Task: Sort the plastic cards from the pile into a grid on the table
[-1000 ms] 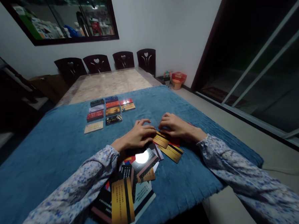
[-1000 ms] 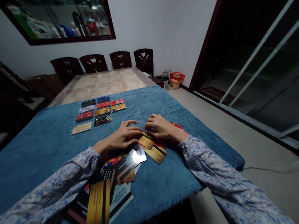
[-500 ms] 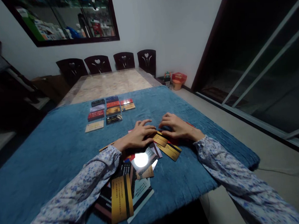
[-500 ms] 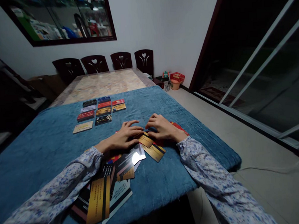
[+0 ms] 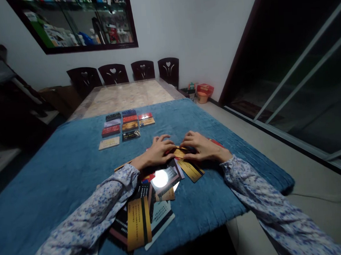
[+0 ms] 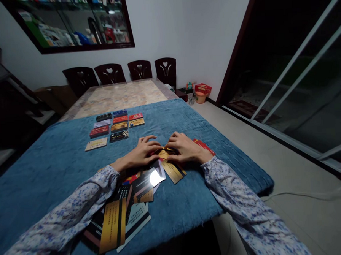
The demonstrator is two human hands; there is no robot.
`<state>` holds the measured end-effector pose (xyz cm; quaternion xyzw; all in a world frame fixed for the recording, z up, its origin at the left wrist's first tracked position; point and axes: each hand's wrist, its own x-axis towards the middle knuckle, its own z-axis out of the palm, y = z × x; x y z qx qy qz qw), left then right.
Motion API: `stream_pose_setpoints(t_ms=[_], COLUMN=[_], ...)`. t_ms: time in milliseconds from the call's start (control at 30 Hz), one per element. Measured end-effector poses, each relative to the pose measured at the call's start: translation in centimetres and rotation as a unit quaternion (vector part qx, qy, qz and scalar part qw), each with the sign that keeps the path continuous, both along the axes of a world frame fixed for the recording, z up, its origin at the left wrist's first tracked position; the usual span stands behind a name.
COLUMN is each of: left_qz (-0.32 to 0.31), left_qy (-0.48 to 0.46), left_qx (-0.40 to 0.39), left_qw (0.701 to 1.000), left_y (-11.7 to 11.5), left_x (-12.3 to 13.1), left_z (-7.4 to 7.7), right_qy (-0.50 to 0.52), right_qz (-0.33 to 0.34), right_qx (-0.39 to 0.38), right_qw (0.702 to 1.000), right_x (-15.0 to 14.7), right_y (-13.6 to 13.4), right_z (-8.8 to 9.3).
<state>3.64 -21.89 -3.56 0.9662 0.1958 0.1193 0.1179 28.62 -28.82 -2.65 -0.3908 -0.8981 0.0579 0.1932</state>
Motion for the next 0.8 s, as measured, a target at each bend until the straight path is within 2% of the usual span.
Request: stream_pose_setpoints(t_ms=[333, 567, 800], left_qz=[0.022, 0.029, 0.017], left_qy=[-0.01, -0.022, -0.014], left_qx=[0.046, 0.067, 0.054], left_qw=[0.999, 0.997, 0.998], left_y=[0.36, 0.36, 0.6], left_x=[0.28, 0.52, 0.26], left_z=[-0.76, -1.07, -0.54], right_qy=[-0.025, -0.022, -0.006], right_qz=[-0.024, -0.038, -0.042], right_qx=[-0.03, -0.02, -0.014], right_qw=[0.999, 0.999, 0.999], right_x=[0.6, 0.27, 0.0], right_y=[0.73, 0.77, 0.45], right_z=[-0.82, -0.51, 0.14])
